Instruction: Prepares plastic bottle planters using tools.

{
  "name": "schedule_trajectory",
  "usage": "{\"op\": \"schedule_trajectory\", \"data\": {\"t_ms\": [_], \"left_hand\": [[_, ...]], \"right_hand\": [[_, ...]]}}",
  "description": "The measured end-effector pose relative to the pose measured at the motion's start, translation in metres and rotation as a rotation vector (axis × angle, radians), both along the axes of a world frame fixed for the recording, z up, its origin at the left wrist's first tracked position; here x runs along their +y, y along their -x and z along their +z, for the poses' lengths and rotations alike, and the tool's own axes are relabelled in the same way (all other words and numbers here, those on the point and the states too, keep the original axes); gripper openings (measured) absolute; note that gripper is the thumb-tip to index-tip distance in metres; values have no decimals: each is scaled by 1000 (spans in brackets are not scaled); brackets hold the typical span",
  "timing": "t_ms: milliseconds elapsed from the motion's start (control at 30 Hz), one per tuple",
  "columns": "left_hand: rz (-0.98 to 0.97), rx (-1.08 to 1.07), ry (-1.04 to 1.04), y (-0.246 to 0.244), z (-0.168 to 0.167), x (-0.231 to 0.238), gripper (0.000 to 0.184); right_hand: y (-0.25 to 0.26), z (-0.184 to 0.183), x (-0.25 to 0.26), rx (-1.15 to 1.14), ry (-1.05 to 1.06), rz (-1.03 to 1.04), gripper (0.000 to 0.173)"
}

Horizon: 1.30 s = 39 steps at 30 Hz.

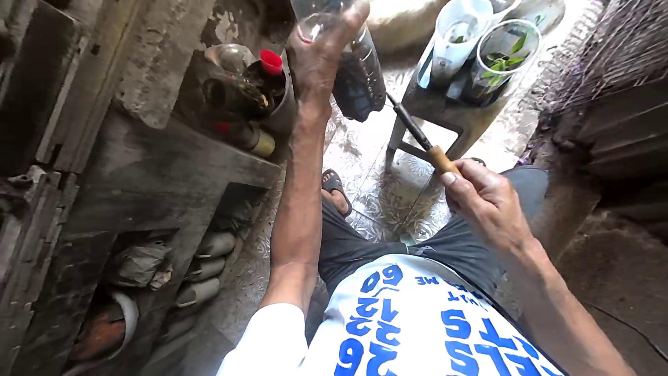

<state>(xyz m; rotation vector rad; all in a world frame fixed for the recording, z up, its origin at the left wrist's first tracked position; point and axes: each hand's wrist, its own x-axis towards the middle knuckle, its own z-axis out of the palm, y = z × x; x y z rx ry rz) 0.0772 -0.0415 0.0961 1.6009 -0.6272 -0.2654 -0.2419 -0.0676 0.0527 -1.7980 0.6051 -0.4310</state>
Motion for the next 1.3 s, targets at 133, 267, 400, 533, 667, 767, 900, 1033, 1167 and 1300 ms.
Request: {"op": "schedule_trajectory", "data": {"t_ms": [133, 267, 400, 533, 667, 767, 900, 1033, 1167, 1300], "left_hand": [[84, 5, -13, 5, -2, -3, 37], [137, -7, -39, 7, -1, -4, 41], [179, -21, -60, 11, 3, -4, 42], [192, -42, -39, 11, 1, -6, 39], [210, -39, -54, 10, -1, -8, 38], [214, -43, -41, 12, -3, -9, 35], [197, -52, -27, 12, -6, -10, 40], [208, -42, -11, 11, -15, -11, 51], [250, -46, -54, 10, -25, -8, 56], [277, -50, -96, 13, -30, -4, 59]], "right_hand": [[-5, -1, 6, 19, 63, 22, 31], [-8, -3, 9, 14, 84, 37, 31], [-7, -3, 9, 9, 87, 39, 30], [-8, -3, 9, 30, 79, 26, 31], [-8, -3, 8, 40, 73, 20, 32], [-8, -3, 9, 44, 71, 10, 31], [-9, -5, 9, 41, 70, -4, 31], [-13, -8, 8, 43, 52, -10, 31], [-16, -9, 6, 65, 51, -4, 31], [-20, -11, 6, 87, 48, 2, 31]]}}
